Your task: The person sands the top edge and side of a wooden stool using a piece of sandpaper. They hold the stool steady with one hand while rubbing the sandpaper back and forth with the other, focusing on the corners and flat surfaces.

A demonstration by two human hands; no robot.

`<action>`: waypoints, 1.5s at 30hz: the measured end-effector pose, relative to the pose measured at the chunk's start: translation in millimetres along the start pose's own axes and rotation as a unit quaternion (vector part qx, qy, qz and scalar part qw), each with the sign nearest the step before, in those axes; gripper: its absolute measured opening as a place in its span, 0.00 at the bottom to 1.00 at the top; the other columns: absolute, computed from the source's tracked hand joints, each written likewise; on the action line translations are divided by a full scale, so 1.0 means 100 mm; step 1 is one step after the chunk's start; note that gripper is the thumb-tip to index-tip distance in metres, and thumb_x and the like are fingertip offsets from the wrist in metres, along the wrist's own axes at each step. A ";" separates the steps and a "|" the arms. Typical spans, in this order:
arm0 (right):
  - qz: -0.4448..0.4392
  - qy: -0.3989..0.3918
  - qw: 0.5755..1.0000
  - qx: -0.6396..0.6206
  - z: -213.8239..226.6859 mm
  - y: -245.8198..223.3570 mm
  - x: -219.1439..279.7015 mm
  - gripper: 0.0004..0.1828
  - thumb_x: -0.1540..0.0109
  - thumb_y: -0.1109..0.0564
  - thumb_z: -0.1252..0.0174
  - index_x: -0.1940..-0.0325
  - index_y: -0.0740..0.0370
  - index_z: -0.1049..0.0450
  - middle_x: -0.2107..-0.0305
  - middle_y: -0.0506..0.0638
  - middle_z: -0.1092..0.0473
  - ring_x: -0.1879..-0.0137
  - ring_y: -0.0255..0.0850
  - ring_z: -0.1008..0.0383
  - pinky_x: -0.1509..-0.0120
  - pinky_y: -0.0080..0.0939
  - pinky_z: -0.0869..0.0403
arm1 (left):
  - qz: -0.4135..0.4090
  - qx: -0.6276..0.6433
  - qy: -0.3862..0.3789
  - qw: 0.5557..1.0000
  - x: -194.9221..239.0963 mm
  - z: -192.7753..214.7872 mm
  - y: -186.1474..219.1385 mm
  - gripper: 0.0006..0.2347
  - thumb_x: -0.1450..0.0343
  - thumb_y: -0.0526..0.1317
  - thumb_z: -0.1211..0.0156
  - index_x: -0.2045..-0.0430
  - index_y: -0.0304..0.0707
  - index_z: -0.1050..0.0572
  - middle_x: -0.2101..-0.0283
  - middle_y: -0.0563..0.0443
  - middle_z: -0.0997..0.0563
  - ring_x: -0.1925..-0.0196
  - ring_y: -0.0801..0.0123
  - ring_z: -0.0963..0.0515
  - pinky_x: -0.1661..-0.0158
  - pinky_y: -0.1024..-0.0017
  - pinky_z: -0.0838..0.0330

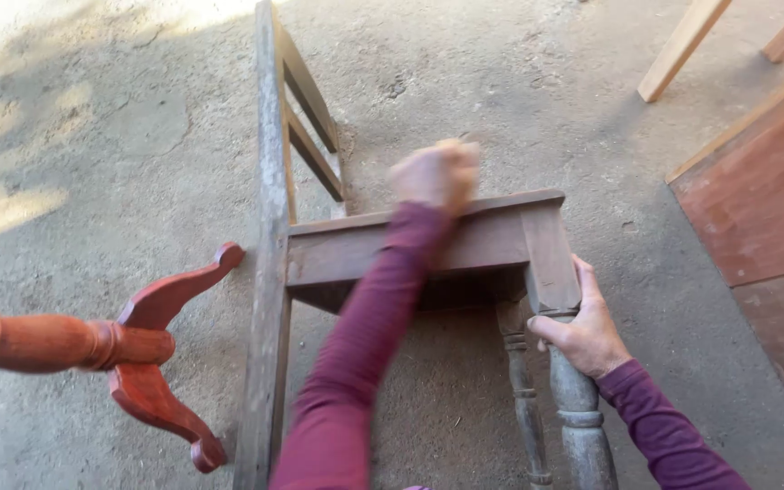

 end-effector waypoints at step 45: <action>0.196 0.002 0.975 0.103 0.10 0.27 -0.15 0.56 0.53 0.68 0.30 0.24 0.63 0.50 0.45 0.60 0.33 0.46 0.43 0.27 0.46 0.43 0.26 | -0.105 0.040 -0.107 0.988 0.02 -0.60 1.26 0.12 0.28 0.49 0.49 0.74 0.47 0.21 0.77 0.44 0.17 0.75 0.54 0.15 0.71 0.52 0.24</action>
Point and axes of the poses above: each hand's wrist, its own x-axis away from the middle knuckle, its own z-axis out of the back of the hand, y = z × x, the point moved 8 cm from there along -x, towards the middle knuckle
